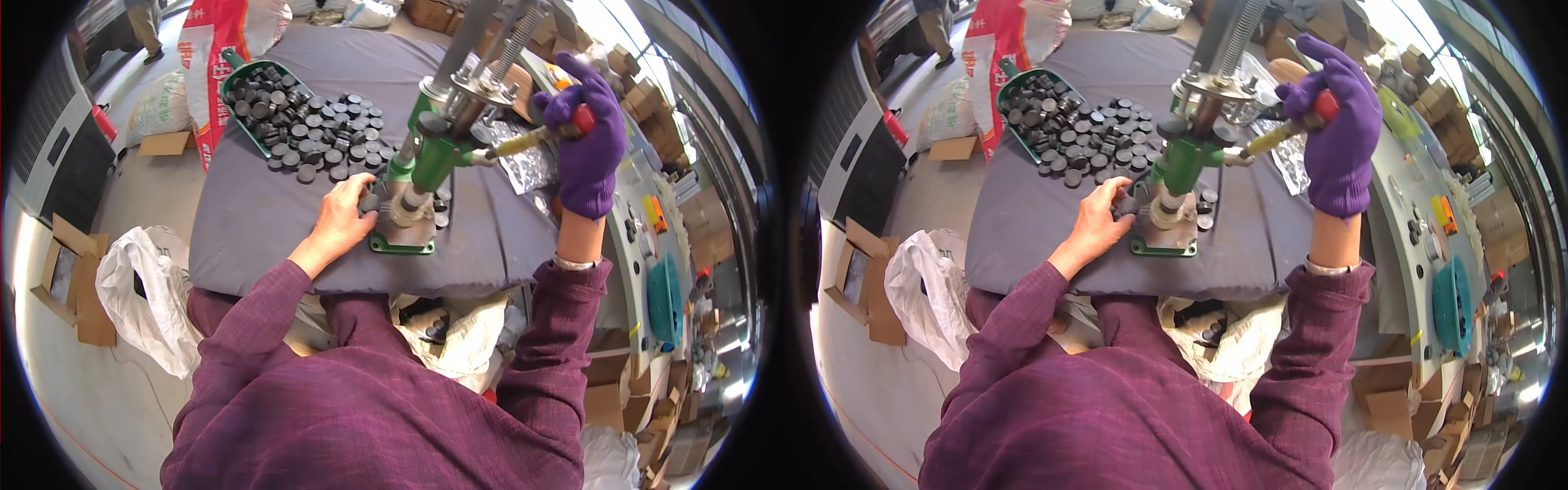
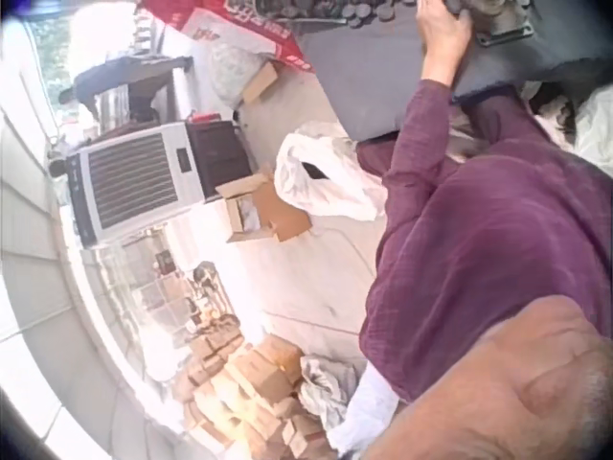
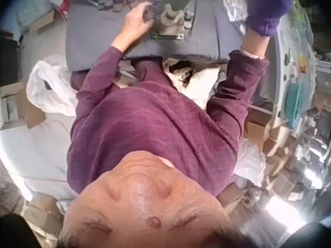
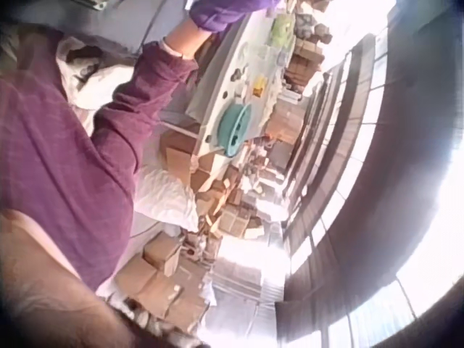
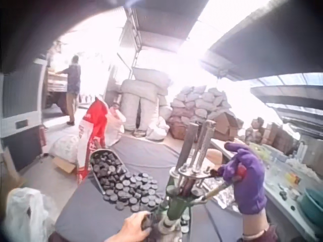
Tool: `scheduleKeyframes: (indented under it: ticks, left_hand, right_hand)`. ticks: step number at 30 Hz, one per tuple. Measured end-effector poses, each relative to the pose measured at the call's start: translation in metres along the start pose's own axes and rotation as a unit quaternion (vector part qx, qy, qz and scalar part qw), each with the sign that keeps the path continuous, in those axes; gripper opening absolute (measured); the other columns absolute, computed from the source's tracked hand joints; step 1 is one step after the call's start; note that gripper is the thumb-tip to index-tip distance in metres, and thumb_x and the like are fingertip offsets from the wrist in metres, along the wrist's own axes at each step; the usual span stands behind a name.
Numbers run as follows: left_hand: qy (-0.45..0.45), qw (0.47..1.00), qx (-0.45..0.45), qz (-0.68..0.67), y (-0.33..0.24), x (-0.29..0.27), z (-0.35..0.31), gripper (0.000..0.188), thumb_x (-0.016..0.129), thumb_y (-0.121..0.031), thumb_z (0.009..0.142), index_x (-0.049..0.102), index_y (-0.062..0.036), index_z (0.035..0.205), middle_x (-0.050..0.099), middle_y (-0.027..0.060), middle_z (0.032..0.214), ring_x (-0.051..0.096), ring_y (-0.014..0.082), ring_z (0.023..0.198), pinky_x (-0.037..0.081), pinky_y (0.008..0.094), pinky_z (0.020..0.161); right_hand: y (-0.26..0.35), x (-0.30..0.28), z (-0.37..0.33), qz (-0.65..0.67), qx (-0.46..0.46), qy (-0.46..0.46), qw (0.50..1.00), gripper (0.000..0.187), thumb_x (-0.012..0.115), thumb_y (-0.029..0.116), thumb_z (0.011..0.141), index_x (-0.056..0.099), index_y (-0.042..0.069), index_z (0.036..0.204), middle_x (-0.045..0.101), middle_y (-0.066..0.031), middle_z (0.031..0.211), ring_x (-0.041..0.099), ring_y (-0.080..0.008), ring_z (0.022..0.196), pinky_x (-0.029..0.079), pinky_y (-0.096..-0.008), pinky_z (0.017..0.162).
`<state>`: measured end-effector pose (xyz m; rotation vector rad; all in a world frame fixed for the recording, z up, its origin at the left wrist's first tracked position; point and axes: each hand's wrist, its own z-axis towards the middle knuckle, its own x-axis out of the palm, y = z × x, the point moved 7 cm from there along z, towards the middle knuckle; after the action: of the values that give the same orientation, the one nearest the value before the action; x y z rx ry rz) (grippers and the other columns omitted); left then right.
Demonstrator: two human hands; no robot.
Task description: The person places round pads one by one into a manual press machine, pulls down the lever to press them, and sets the pressed pads aside on the table.
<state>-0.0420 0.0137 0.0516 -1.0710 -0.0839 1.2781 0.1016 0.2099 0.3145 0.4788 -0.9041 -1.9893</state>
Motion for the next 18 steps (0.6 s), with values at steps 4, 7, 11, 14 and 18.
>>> scheduleKeyframes:
  ticks: [4, 7, 11, 14, 18]
  left_hand:
    - [0.032, 0.996, -0.009, -0.079, -0.021, 0.034, 0.009, 0.067, 0.070, -0.003, 0.069, 0.045, -0.0035, 0.131, 0.062, 0.0166, 0.095, 0.062, 0.0347, 0.095, 0.051, 0.0433, 0.082]
    - [0.034, 0.996, -0.037, -0.078, -0.024, 0.043, 0.013, 0.074, 0.070, -0.004, 0.070, 0.040, -0.0024, 0.138, 0.062, 0.0180, 0.097, 0.061, 0.0351, 0.095, 0.051, 0.0429, 0.083]
    - [0.013, 0.994, -0.052, -0.099, -0.020, 0.050, 0.017, 0.080, 0.071, -0.005, 0.071, 0.036, -0.0024, 0.143, 0.064, 0.0184, 0.105, 0.062, 0.0344, 0.098, 0.051, 0.0419, 0.085]
    - [0.018, 0.987, -0.089, -0.136, -0.017, 0.056, 0.018, 0.089, 0.074, -0.005, 0.071, 0.030, -0.0052, 0.148, 0.067, 0.0190, 0.113, 0.068, 0.0294, 0.102, 0.053, 0.0358, 0.086]
    - [0.025, 0.973, -0.126, -0.190, -0.017, 0.056, 0.018, 0.087, 0.072, -0.003, 0.069, 0.032, -0.0036, 0.147, 0.065, 0.0193, 0.110, 0.066, 0.0321, 0.102, 0.052, 0.0393, 0.091]
  right_hand:
    - [0.003, -0.003, -0.003, -0.010, -0.016, -0.003, 1.000, 0.046, 0.041, 0.019, 0.092, 0.058, -0.011, 0.121, 0.056, -0.0078, 0.065, 0.055, -0.0178, 0.059, 0.054, -0.0360, 0.076]
    - [0.005, 0.003, -0.008, -0.043, -0.019, -0.022, 0.999, 0.049, 0.038, 0.020, 0.092, 0.057, -0.011, 0.124, 0.053, -0.0052, 0.066, 0.052, -0.0162, 0.059, 0.054, -0.0373, 0.078]
    - [0.011, 0.003, -0.027, -0.091, -0.036, -0.035, 0.995, 0.051, 0.036, 0.022, 0.092, 0.055, -0.012, 0.125, 0.049, -0.0027, 0.066, 0.050, -0.0151, 0.059, 0.053, -0.0399, 0.079]
    - [0.011, 0.001, -0.045, -0.061, -0.062, -0.038, 0.995, 0.051, 0.037, 0.024, 0.093, 0.055, -0.012, 0.124, 0.049, -0.0029, 0.065, 0.050, -0.0156, 0.059, 0.052, -0.0418, 0.080]
    - [0.013, 0.002, -0.084, -0.079, -0.106, -0.025, 0.991, 0.051, 0.038, 0.027, 0.094, 0.056, -0.009, 0.124, 0.049, -0.0040, 0.065, 0.051, -0.0171, 0.059, 0.051, -0.0447, 0.083]
